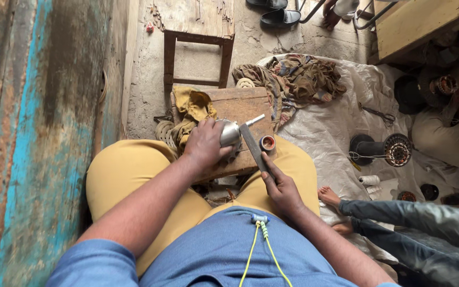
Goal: The person sits on the floor and uses a metal file to smooth the surface of a cylindrical metal part held on a wooden block. The person repeatedly files the part while occasionally adjusting its position.
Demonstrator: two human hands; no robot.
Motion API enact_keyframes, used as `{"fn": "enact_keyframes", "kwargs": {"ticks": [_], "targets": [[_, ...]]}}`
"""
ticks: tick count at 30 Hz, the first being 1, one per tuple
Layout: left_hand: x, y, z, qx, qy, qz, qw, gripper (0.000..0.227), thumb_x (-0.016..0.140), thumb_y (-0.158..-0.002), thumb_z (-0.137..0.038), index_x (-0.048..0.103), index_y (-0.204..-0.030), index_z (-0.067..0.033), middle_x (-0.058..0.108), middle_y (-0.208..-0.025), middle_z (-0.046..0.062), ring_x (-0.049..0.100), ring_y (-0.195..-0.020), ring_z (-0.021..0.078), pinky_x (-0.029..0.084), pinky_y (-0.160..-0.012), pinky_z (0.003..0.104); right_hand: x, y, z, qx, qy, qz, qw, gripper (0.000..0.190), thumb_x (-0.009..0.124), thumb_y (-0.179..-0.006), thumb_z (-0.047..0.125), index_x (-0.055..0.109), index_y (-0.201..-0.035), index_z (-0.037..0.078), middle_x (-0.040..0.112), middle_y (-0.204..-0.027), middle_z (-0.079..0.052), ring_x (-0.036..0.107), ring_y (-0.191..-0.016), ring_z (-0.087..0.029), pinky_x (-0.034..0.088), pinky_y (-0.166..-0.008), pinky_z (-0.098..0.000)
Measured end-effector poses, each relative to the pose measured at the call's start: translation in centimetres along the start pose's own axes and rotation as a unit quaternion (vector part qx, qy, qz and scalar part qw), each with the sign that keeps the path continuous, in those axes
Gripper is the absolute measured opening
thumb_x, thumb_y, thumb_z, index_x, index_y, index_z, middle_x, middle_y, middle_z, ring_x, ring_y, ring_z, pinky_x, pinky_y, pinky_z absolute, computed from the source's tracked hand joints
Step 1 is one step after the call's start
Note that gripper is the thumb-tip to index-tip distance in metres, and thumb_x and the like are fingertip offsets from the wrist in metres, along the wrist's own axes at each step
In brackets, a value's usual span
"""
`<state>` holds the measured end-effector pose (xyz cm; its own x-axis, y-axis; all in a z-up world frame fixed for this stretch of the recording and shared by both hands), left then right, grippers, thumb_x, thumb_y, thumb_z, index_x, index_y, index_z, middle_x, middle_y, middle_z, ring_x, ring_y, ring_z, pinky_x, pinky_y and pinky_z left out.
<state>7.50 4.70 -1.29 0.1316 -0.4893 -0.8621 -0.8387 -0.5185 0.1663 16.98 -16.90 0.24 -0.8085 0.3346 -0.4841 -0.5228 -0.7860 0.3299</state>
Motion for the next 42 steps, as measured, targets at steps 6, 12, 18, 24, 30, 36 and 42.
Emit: {"fn": "enact_keyframes", "kwargs": {"ticks": [6, 12, 18, 24, 30, 36, 42], "targets": [[-1.9, 0.5, -1.2, 0.023, -0.041, -0.033, 0.998, 0.083, 0.081, -0.076, -0.056, 0.049, -0.140, -0.0131, 0.050, -0.130, 0.015, 0.047, -0.122, 0.0313, 0.043, -0.102, 0.048, -0.6, -0.1, -1.1, 0.013, 0.004, 0.002, 1.000, 0.060, 0.057, -0.102, 0.018, 0.041, -0.160, 0.021, 0.041, -0.063, 0.006, 0.038, -0.056, -0.006, 0.036, -0.051, -0.0246], [-1.2, -0.5, -1.2, -0.007, -0.056, 0.032, 0.998, 0.087, 0.080, -0.079, -0.056, 0.046, -0.143, -0.0078, 0.048, -0.131, 0.016, 0.047, -0.121, 0.0299, 0.044, -0.104, 0.045, -0.7, -0.3, -1.0, -0.002, 0.024, 0.005, 1.000, 0.059, 0.057, -0.102, 0.017, 0.041, -0.159, 0.020, 0.047, -0.061, 0.005, 0.042, -0.055, -0.005, 0.040, -0.053, -0.0236], [-1.7, -0.6, -0.2, -0.012, 0.038, 0.014, 0.999, 0.075, 0.084, -0.077, -0.054, 0.060, -0.134, -0.0119, 0.052, -0.125, 0.014, 0.050, -0.122, 0.0293, 0.046, -0.107, 0.043, -0.2, -1.0, -1.0, -0.013, 0.022, -0.001, 1.000, 0.058, 0.057, -0.102, 0.017, 0.042, -0.159, 0.019, 0.046, -0.063, 0.005, 0.042, -0.056, -0.005, 0.041, -0.053, -0.0232], [-2.5, -0.5, -0.3, 0.000, 0.103, -0.045, 0.994, 0.086, 0.090, -0.068, -0.053, 0.060, -0.135, -0.0087, 0.053, -0.121, 0.019, 0.051, -0.118, 0.0333, 0.048, -0.100, 0.046, 0.0, -1.4, -0.9, -0.017, 0.003, -0.002, 1.000, 0.059, 0.057, -0.102, 0.017, 0.041, -0.159, 0.019, 0.047, -0.063, 0.005, 0.043, -0.056, -0.004, 0.042, -0.054, -0.0234], [-1.7, -0.3, -0.2, -0.002, 0.080, -0.018, 0.997, 0.076, 0.087, -0.072, -0.047, 0.060, -0.131, -0.0069, 0.055, -0.122, 0.017, 0.053, -0.120, 0.0321, 0.050, -0.103, 0.045, 0.3, -1.0, -1.1, -0.006, 0.034, 0.009, 0.999, 0.059, 0.057, -0.102, 0.017, 0.041, -0.159, 0.020, 0.047, -0.062, 0.001, 0.042, -0.056, -0.007, 0.042, -0.054, -0.0256], [-1.5, -0.4, -0.5, 0.028, 0.089, -0.043, 0.995, 0.072, 0.088, -0.071, -0.038, 0.061, -0.129, -0.0052, 0.054, -0.126, 0.018, 0.051, -0.122, 0.0348, 0.049, -0.102, 0.046, 0.7, -2.4, 1.3, -0.044, 0.123, -0.010, 0.991, 0.061, 0.059, -0.101, 0.018, 0.042, -0.159, 0.025, 0.061, -0.066, -0.014, 0.058, -0.060, -0.014, 0.051, -0.063, -0.0311], [-2.1, -0.4, -0.4, 0.053, 0.093, -0.099, 0.989, 0.073, 0.089, -0.071, -0.040, 0.063, -0.128, -0.0017, 0.054, -0.129, 0.022, 0.052, -0.122, 0.0379, 0.048, -0.102, 0.047, 2.7, -9.1, 4.5, -0.038, 0.121, -0.034, 0.991, 0.058, 0.058, -0.103, 0.021, 0.043, -0.158, 0.026, 0.069, -0.078, -0.023, 0.068, -0.065, -0.024, 0.052, -0.068, -0.0358]]}}
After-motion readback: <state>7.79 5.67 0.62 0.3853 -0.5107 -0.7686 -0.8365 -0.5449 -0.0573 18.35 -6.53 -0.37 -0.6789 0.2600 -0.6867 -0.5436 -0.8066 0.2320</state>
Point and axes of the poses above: each hand's wrist, its own y-axis away from the middle knuckle, its own x-axis out of the palm, z = x × y, the point moved 9 cm from there along -y, towards the middle knuckle
